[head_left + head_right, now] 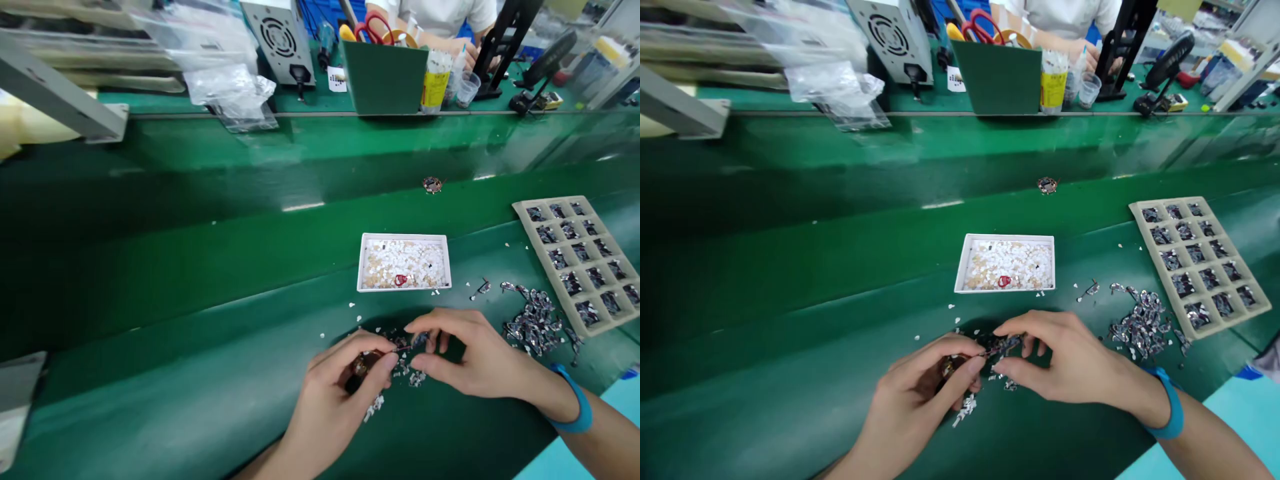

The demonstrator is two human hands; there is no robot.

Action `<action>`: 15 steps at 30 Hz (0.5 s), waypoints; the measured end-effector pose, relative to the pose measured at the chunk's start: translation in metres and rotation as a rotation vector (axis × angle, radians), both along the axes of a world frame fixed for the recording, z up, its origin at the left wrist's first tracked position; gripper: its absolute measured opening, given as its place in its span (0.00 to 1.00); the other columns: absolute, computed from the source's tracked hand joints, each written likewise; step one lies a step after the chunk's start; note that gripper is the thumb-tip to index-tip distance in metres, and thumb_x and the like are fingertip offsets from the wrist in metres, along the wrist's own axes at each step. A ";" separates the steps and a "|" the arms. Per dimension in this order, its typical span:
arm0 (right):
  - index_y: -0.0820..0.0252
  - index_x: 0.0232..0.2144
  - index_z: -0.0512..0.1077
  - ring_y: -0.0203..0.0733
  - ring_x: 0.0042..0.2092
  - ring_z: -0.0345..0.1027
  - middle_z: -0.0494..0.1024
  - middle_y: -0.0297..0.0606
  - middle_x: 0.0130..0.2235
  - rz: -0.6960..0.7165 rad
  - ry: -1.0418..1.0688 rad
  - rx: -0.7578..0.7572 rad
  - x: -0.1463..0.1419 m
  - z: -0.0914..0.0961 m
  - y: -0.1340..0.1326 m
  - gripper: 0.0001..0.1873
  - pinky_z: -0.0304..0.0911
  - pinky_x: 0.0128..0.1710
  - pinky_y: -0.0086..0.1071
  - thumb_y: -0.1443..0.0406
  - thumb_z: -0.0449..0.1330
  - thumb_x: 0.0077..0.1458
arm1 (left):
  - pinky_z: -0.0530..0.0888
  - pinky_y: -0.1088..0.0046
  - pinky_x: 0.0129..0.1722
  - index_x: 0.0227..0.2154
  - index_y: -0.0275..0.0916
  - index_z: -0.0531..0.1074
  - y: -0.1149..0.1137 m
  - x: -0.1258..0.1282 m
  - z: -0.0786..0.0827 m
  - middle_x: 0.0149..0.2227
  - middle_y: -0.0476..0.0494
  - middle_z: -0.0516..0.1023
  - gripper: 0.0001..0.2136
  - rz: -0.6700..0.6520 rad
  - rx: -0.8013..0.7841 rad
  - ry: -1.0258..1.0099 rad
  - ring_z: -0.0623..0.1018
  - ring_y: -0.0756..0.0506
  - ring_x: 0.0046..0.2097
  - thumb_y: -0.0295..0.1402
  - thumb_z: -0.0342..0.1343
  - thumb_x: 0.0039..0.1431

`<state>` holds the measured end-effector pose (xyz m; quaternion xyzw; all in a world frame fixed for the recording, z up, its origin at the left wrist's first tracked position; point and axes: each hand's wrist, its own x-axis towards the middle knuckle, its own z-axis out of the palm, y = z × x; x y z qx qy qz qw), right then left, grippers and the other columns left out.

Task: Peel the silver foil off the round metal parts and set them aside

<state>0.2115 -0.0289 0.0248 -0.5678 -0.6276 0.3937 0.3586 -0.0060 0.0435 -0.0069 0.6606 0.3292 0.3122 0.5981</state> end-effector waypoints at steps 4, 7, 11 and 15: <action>0.58 0.45 0.79 0.34 0.31 0.72 0.81 0.35 0.35 0.024 -0.075 0.085 -0.004 -0.008 0.001 0.10 0.65 0.29 0.29 0.60 0.60 0.71 | 0.75 0.83 0.24 0.36 0.42 0.80 0.001 -0.001 -0.001 0.29 0.51 0.80 0.05 -0.035 0.096 0.033 0.80 0.51 0.25 0.25 0.61 0.64; 0.59 0.43 0.78 0.35 0.31 0.70 0.80 0.37 0.36 0.049 -0.124 0.139 -0.004 -0.010 0.003 0.12 0.63 0.29 0.30 0.60 0.56 0.72 | 0.76 0.82 0.24 0.37 0.43 0.80 0.002 -0.002 -0.001 0.31 0.50 0.81 0.06 -0.065 0.151 0.018 0.80 0.51 0.25 0.25 0.62 0.63; 0.58 0.38 0.75 0.33 0.29 0.69 0.78 0.34 0.33 0.047 -0.136 0.182 -0.007 -0.010 0.004 0.13 0.62 0.27 0.29 0.58 0.56 0.71 | 0.76 0.81 0.24 0.38 0.45 0.81 0.003 -0.005 -0.001 0.31 0.50 0.81 0.08 -0.108 0.177 -0.003 0.79 0.51 0.24 0.24 0.63 0.63; 0.57 0.34 0.73 0.32 0.28 0.68 0.77 0.31 0.30 0.018 -0.144 0.265 -0.013 -0.014 0.005 0.11 0.61 0.27 0.28 0.61 0.55 0.67 | 0.77 0.80 0.26 0.34 0.46 0.81 0.005 -0.007 0.003 0.31 0.50 0.81 0.04 -0.091 0.195 0.097 0.80 0.49 0.27 0.28 0.66 0.61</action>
